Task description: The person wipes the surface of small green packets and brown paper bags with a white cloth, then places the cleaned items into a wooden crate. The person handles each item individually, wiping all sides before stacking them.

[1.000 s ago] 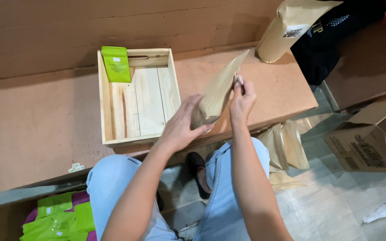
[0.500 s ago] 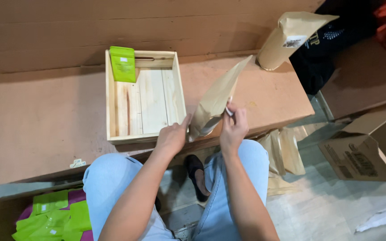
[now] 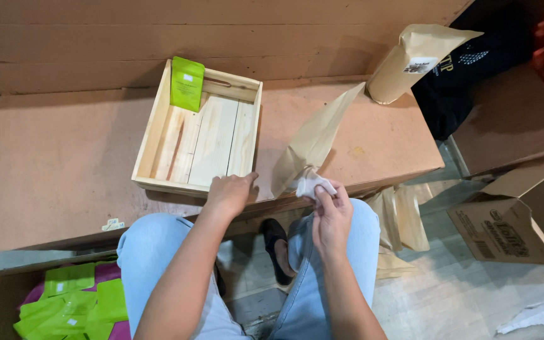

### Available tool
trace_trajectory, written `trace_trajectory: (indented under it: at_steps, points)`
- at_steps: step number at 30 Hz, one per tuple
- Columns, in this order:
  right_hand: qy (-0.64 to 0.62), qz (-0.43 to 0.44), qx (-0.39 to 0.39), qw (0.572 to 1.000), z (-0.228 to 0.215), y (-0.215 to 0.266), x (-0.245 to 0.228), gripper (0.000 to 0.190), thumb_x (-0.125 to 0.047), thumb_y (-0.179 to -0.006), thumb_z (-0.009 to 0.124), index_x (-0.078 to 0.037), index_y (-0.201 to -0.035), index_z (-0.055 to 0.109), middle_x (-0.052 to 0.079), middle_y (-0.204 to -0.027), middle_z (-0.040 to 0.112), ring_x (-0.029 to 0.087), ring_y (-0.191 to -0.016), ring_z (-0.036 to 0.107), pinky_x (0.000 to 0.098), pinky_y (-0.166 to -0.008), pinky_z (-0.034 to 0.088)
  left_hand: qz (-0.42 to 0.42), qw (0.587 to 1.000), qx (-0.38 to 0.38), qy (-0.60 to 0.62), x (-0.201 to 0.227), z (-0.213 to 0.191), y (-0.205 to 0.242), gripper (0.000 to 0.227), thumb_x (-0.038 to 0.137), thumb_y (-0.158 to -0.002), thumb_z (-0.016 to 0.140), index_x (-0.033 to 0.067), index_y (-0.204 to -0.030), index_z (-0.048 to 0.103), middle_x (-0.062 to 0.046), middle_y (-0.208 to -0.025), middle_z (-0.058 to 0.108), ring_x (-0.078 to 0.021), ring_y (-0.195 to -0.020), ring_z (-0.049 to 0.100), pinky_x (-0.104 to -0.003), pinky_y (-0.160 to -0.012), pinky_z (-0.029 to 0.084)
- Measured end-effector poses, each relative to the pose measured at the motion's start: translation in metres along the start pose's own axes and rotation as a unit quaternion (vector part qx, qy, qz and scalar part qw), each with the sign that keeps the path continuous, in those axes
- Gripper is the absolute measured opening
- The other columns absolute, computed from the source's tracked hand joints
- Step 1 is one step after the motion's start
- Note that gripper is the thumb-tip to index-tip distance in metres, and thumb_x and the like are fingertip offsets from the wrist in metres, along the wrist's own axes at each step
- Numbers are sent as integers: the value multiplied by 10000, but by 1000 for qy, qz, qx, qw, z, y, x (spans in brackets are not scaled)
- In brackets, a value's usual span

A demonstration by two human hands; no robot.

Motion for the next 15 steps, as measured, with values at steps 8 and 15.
trace_trajectory:
  at_steps: [8,15]
  points:
    - [24,3,-38,999,17,23,-10,118,34,-967,737,32,-1085,724,81,-875,733,135,-782,728,298,-744,630,85,907,-23,411,76,-139,97,815,469,-880,815,-58,-1453,575,-348,-1358,657,-515,-1324,621,-620,-1142,462]
    - [147,-67,-48,986,46,32,-32,192,-11,-929,815,-22,-1114,765,9,-858,658,55,-703,656,213,-707,578,21,703,29,711,48,-62,47,550,64,-779,924,-77,-1264,706,-92,-1084,705,-182,-958,706,-331,-822,659]
Point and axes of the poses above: each hand's wrist, its own y-axis away from the middle knuckle, its own z-axis out of the palm, x = y × z, the point moved 8 cm from there along -y, towards the middle knuckle
